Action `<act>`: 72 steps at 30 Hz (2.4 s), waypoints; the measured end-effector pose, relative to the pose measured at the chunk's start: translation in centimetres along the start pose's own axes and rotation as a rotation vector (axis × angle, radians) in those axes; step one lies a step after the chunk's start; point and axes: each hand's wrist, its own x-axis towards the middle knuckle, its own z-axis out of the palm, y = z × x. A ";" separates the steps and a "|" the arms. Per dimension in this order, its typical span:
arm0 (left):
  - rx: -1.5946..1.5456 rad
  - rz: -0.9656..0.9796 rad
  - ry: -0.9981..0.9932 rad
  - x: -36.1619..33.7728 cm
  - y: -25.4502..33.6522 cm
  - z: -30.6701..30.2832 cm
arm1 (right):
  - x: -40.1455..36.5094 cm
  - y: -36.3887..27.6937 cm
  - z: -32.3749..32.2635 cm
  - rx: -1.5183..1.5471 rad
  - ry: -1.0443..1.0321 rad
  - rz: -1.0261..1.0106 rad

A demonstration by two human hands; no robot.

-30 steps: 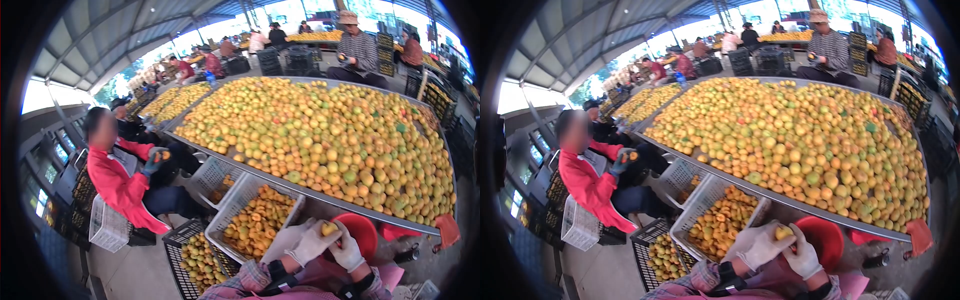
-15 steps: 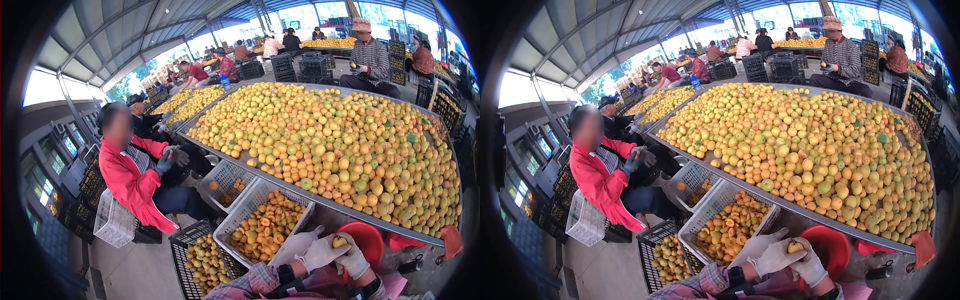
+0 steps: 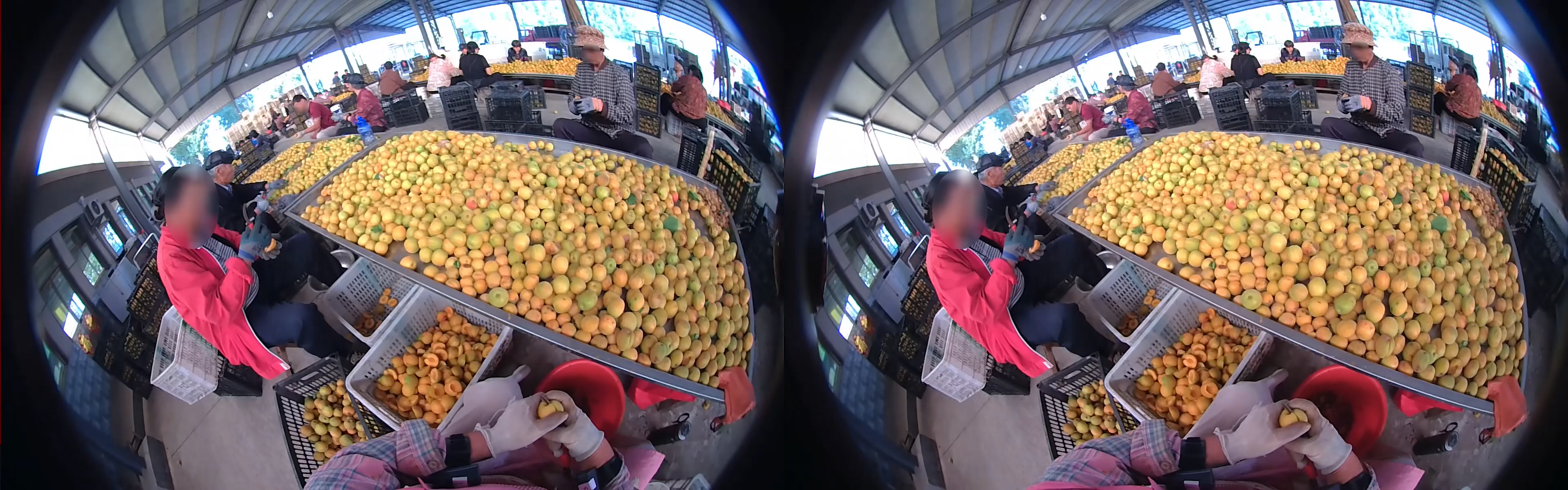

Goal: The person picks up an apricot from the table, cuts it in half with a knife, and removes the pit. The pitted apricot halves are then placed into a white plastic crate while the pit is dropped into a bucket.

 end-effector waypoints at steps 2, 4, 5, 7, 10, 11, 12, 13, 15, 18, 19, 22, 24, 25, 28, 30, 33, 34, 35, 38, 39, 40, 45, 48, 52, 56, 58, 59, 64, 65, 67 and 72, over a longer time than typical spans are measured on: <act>-0.049 -0.005 -0.020 -0.4 0.4 -0.1 | -0.1 0.1 -0.2 -0.012 -0.006 0.011; -0.087 0.013 -0.034 -0.7 0.9 -0.5 | -0.3 0.3 -0.2 -0.023 -0.012 0.023; -0.125 0.032 -0.047 -0.8 1.1 -0.5 | -0.3 0.4 -0.1 -0.016 -0.012 0.030; -0.113 0.033 -0.059 -0.9 0.5 -0.4 | -0.4 0.5 0.0 -0.008 -0.012 0.036; -0.157 0.042 -0.088 -1.3 0.4 -0.5 | -0.6 0.6 0.2 0.026 -0.010 0.062; -0.214 0.054 -0.106 -1.3 0.5 -0.5 | -0.5 0.9 0.1 0.042 -0.029 0.040; -0.214 0.054 -0.107 -1.2 -0.1 -0.2 | -0.5 1.1 0.1 0.057 -0.049 0.018; -0.226 0.060 -0.110 -1.0 -1.2 0.3 | -0.5 1.0 0.2 0.058 -0.048 0.019; -0.237 0.067 -0.113 -0.9 -2.4 0.6 | -0.4 0.8 0.4 -0.005 -0.028 0.003; -0.158 0.038 -0.084 -0.9 -1.6 0.1 | -0.3 0.7 1.0 -0.025 0.037 -0.035; -0.073 0.075 -0.040 -0.9 -1.0 -0.1 | -0.3 0.5 1.3 -0.024 0.037 -0.035; 0.034 0.072 0.053 -0.3 -0.3 0.0 | 0.1 0.3 1.6 -0.104 0.190 -0.057; 0.051 0.032 0.099 -0.1 0.2 -0.2 | 0.0 0.1 1.6 -0.107 0.211 -0.029; 0.019 0.014 0.067 0.0 0.5 -0.4 | 0.0 0.0 1.6 -0.109 0.230 -0.001; 0.003 -0.004 0.023 0.1 0.6 -0.5 | 0.0 0.1 1.5 -0.180 0.228 -0.050; 0.020 -0.004 0.010 0.1 0.7 -0.5 | 0.1 0.4 1.0 -0.187 0.209 -0.068; 0.024 0.000 -0.016 -0.3 1.4 -1.2 | -0.1 0.3 1.0 -0.182 0.184 -0.063; 0.035 0.005 -0.043 -0.4 1.8 -1.5 | -0.3 0.2 1.0 -0.173 0.182 -0.040; 0.047 0.011 -0.070 -0.5 2.0 -1.7 | -0.4 0.2 1.0 -0.172 0.183 -0.039; 0.089 0.017 -0.113 -0.7 1.7 -1.7 | -0.6 0.1 1.0 -0.093 0.099 -0.062; 0.087 0.019 -0.117 -0.7 1.7 -1.7 | -0.7 0.1 0.9 -0.139 0.105 -0.053; 0.063 0.007 -0.135 -0.6 1.8 -1.7 | -0.7 0.1 0.9 -0.184 0.112 -0.043; -0.072 0.033 -0.248 -0.1 0.4 -1.7 | -0.8 0.4 0.8 -0.155 0.107 -0.027; -0.057 0.002 -0.314 0.1 0.7 -2.0 | -0.8 0.3 0.9 -0.177 0.112 -0.019; -0.015 -0.067 -0.323 0.5 0.2 -1.5 | -0.7 0.6 0.6 -0.150 0.112 -0.025; -0.013 -0.147 -0.163 -0.2 2.7 -1.4 | -0.3 1.0 0.2 -0.167 0.149 -0.118; -0.050 -0.125 -0.123 -0.3 2.8 -0.8 | -0.4 0.2 0.5 -0.098 0.216 -0.099; -0.090 -0.100 -0.082 -0.3 2.8 -0.4 | -0.5 0.0 0.6 -0.095 0.219 -0.097; -0.004 -0.075 -0.110 0.5 2.0 -0.6 | -0.7 -0.9 0.7 -0.111 0.211 -0.070; 0.018 -0.058 -0.121 0.5 2.0 -0.7 | -0.7 -0.9 0.6 -0.111 0.209 -0.069; 0.043 -0.042 -0.132 0.6 2.3 -1.3 | -0.7 -0.8 0.4 -0.144 0.167 -0.063; 0.268 -0.047 -0.296 0.9 1.8 -1.9 | -0.5 -0.2 -0.3 -0.218 0.121 -0.057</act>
